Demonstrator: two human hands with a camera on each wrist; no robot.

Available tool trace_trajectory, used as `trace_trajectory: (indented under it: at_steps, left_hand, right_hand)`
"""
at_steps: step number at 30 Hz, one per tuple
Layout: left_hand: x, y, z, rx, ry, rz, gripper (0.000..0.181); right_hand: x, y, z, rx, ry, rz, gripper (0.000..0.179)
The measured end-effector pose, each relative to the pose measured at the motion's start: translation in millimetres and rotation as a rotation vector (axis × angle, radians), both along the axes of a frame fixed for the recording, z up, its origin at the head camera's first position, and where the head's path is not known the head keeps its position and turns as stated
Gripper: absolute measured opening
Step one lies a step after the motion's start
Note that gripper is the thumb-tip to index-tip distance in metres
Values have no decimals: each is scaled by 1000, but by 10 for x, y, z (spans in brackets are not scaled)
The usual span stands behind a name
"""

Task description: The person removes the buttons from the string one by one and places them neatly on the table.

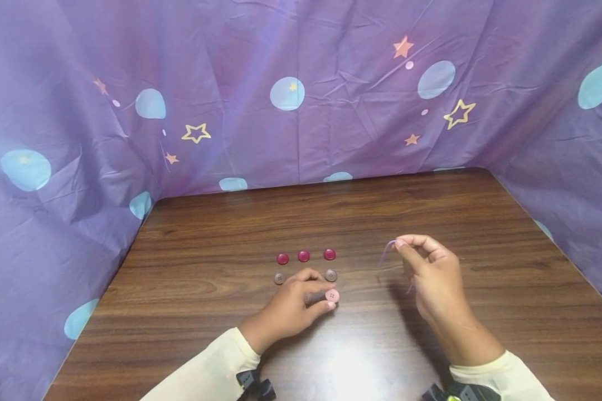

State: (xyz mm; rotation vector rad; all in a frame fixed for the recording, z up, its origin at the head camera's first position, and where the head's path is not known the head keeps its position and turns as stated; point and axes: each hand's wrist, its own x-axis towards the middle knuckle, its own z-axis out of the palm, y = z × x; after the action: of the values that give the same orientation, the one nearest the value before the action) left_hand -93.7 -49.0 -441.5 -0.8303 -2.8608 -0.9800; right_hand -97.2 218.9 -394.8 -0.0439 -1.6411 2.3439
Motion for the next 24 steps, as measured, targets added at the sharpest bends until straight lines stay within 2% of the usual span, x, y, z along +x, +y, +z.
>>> trace_trajectory:
  at_steps: [11,24]
  left_hand:
    - [11,60,2,-28,19,22,38]
    - [-5,110,-46,-56,88,25,37]
  right_hand:
    - [-7,30,-13,-7,9,25,25]
    - [-6,32,-13,-19,24,43,24]
